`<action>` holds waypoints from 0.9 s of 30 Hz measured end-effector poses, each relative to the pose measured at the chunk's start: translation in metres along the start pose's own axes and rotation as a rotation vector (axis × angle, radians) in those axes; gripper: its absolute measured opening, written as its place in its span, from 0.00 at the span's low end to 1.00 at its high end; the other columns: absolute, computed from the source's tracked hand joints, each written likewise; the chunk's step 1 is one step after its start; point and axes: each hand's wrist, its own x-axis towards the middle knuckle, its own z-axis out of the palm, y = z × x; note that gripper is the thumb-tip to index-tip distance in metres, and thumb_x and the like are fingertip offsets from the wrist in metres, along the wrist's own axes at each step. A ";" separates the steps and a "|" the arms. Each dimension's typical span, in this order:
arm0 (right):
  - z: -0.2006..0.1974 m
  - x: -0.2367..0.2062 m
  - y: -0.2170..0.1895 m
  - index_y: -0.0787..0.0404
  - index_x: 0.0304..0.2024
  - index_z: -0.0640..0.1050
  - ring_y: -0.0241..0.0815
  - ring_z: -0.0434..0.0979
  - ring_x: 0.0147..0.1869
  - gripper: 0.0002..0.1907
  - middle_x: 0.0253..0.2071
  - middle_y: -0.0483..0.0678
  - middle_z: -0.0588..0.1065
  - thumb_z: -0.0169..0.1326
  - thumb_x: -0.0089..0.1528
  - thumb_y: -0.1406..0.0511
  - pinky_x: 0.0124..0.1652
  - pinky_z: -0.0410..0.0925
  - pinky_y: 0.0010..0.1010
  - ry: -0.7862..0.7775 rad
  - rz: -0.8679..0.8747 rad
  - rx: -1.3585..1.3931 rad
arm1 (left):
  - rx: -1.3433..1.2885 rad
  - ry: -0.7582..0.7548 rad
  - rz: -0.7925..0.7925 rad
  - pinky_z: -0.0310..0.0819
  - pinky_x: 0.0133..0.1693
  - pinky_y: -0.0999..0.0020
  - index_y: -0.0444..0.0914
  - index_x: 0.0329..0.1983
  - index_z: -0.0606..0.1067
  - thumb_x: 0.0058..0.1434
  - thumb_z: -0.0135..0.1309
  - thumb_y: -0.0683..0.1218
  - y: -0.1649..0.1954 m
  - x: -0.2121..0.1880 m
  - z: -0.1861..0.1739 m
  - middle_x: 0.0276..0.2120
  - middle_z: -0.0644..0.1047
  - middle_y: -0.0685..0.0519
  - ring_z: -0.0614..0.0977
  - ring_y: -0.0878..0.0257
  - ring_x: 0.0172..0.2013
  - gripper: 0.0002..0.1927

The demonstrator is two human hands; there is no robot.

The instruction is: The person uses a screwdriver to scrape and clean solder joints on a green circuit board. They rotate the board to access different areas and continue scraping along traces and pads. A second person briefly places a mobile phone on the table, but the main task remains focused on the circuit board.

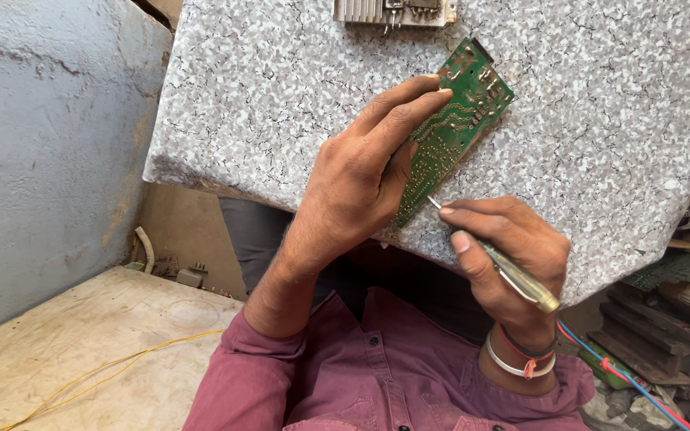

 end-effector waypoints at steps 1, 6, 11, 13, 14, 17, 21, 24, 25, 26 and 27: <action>0.000 0.000 0.000 0.66 0.47 0.81 0.44 0.83 0.49 0.10 0.46 0.54 0.81 0.57 0.64 0.70 0.47 0.74 0.28 0.015 0.028 0.011 | 0.002 0.000 -0.002 0.83 0.59 0.67 0.45 0.69 0.68 0.73 0.50 0.34 0.000 0.000 0.000 0.67 0.71 0.53 0.81 0.53 0.62 0.24; 0.000 0.000 -0.001 0.65 0.48 0.82 0.44 0.83 0.48 0.10 0.47 0.54 0.81 0.57 0.64 0.71 0.47 0.74 0.28 0.010 0.012 -0.010 | -0.003 0.008 0.001 0.79 0.64 0.66 0.43 0.73 0.62 0.73 0.50 0.34 0.002 -0.001 -0.003 0.69 0.70 0.49 0.79 0.52 0.66 0.28; 0.000 0.000 0.000 0.65 0.48 0.82 0.44 0.83 0.49 0.10 0.47 0.54 0.81 0.57 0.63 0.71 0.48 0.74 0.29 0.004 0.004 -0.020 | -0.009 0.036 0.024 0.76 0.67 0.64 0.41 0.75 0.58 0.74 0.51 0.35 0.004 -0.001 -0.004 0.69 0.69 0.45 0.76 0.49 0.68 0.29; 0.000 0.000 -0.001 0.65 0.47 0.82 0.44 0.83 0.48 0.10 0.46 0.54 0.81 0.57 0.63 0.71 0.48 0.74 0.30 0.003 0.016 -0.012 | -0.014 0.043 0.005 0.76 0.66 0.64 0.41 0.74 0.59 0.74 0.52 0.35 0.004 0.000 -0.003 0.67 0.70 0.44 0.78 0.49 0.66 0.28; 0.000 0.000 0.000 0.65 0.47 0.82 0.44 0.83 0.48 0.10 0.46 0.54 0.81 0.57 0.63 0.71 0.48 0.74 0.30 -0.004 -0.007 -0.016 | -0.019 0.044 -0.009 0.77 0.65 0.64 0.40 0.74 0.59 0.74 0.52 0.36 0.004 0.000 -0.003 0.66 0.71 0.44 0.79 0.50 0.65 0.28; 0.000 0.002 0.000 0.65 0.46 0.82 0.45 0.83 0.49 0.10 0.46 0.54 0.81 0.58 0.63 0.71 0.48 0.74 0.30 -0.028 -0.064 -0.034 | -0.036 0.036 -0.045 0.79 0.63 0.65 0.41 0.73 0.61 0.74 0.54 0.37 0.004 -0.001 -0.002 0.64 0.74 0.46 0.81 0.51 0.63 0.27; 0.000 0.001 -0.001 0.65 0.47 0.81 0.45 0.83 0.50 0.10 0.47 0.54 0.81 0.57 0.64 0.71 0.51 0.74 0.32 0.006 -0.017 -0.001 | -0.015 0.047 -0.036 0.80 0.62 0.66 0.42 0.72 0.63 0.73 0.54 0.37 0.002 -0.001 0.001 0.65 0.74 0.47 0.81 0.53 0.63 0.26; -0.001 0.002 0.000 0.65 0.46 0.82 0.45 0.82 0.49 0.10 0.46 0.53 0.81 0.57 0.62 0.71 0.49 0.74 0.30 -0.022 -0.057 -0.025 | 0.010 0.049 -0.014 0.80 0.63 0.66 0.42 0.71 0.64 0.74 0.54 0.37 -0.001 0.000 0.003 0.66 0.73 0.48 0.80 0.53 0.64 0.25; -0.002 0.002 0.001 0.65 0.45 0.82 0.45 0.82 0.49 0.10 0.45 0.52 0.81 0.57 0.61 0.71 0.48 0.74 0.30 -0.052 -0.095 -0.050 | 0.017 0.048 -0.014 0.80 0.63 0.66 0.42 0.71 0.64 0.73 0.54 0.37 -0.001 0.000 0.003 0.66 0.73 0.48 0.80 0.53 0.64 0.25; -0.001 0.002 0.000 0.65 0.46 0.82 0.44 0.82 0.48 0.10 0.45 0.52 0.81 0.57 0.62 0.71 0.48 0.74 0.30 -0.034 -0.063 -0.030 | 0.024 0.048 -0.014 0.80 0.62 0.66 0.42 0.71 0.64 0.73 0.54 0.37 -0.001 -0.001 0.003 0.67 0.73 0.48 0.80 0.53 0.65 0.25; 0.000 0.001 0.000 0.65 0.46 0.82 0.44 0.82 0.48 0.09 0.45 0.53 0.81 0.57 0.63 0.71 0.48 0.74 0.30 -0.014 -0.030 -0.011 | 0.027 0.045 -0.022 0.81 0.62 0.66 0.42 0.71 0.65 0.73 0.54 0.37 -0.001 -0.001 0.002 0.66 0.73 0.49 0.80 0.53 0.64 0.25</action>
